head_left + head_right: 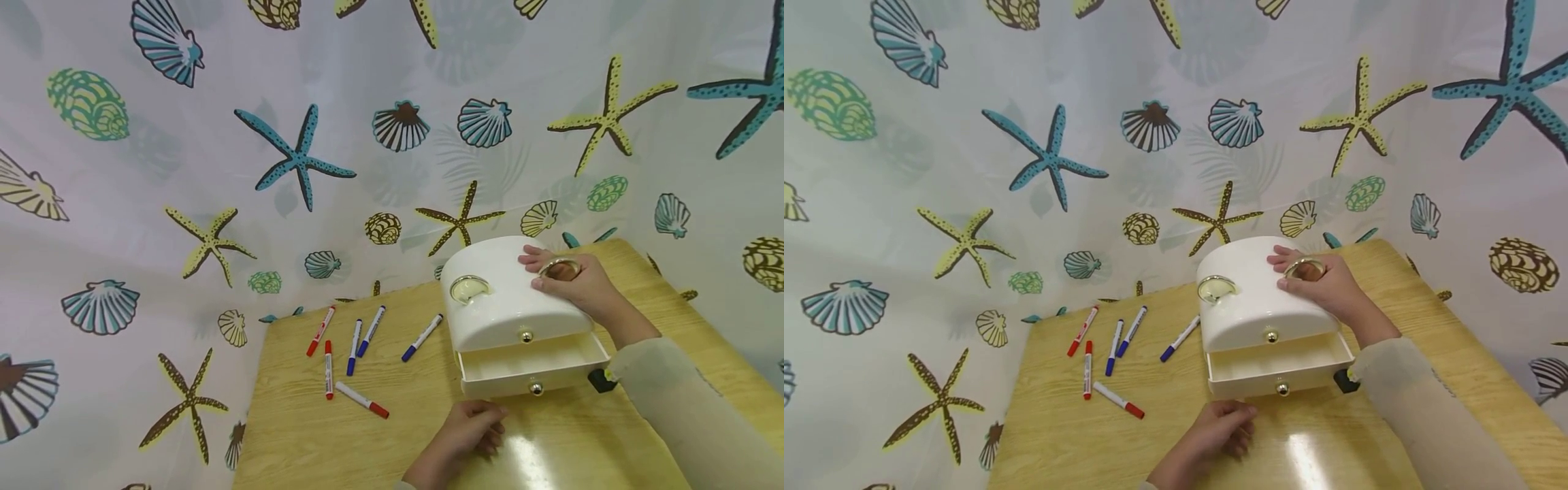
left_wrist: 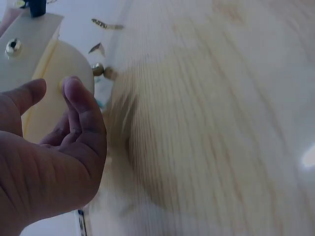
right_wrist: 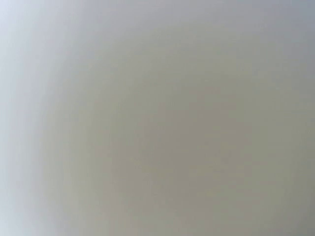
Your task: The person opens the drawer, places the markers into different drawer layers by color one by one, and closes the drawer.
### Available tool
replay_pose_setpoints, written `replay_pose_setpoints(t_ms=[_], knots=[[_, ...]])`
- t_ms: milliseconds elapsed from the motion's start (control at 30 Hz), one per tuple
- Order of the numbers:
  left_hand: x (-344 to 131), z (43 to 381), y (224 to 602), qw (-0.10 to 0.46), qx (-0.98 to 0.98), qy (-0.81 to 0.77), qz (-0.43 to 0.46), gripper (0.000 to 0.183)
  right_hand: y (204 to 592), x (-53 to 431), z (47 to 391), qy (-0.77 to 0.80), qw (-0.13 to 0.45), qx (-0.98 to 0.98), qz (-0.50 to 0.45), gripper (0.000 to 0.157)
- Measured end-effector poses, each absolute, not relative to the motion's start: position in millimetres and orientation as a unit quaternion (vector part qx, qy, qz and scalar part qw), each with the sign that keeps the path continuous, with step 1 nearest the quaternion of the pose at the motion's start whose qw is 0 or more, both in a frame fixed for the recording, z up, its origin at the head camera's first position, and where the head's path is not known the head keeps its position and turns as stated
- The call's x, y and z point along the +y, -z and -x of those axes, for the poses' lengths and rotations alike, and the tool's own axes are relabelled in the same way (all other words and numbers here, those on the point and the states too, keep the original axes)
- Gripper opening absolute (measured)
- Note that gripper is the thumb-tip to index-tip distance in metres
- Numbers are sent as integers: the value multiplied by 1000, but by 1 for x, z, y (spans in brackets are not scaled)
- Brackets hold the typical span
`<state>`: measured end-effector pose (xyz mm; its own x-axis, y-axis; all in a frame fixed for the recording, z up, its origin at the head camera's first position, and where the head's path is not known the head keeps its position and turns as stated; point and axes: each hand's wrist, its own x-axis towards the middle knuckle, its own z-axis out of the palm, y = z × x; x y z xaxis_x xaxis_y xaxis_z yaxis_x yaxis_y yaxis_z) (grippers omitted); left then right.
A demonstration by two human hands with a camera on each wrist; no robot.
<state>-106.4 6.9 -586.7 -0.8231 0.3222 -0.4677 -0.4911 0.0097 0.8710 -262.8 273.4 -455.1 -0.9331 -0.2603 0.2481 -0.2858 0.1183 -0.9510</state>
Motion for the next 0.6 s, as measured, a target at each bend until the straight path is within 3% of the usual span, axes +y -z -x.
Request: replay_pose_setpoints(t_ms=[600], knots=[[-40, 136, 592, 200, 694, -684, 102, 23, 455, 274, 263, -645, 1, -743, -176, 36]])
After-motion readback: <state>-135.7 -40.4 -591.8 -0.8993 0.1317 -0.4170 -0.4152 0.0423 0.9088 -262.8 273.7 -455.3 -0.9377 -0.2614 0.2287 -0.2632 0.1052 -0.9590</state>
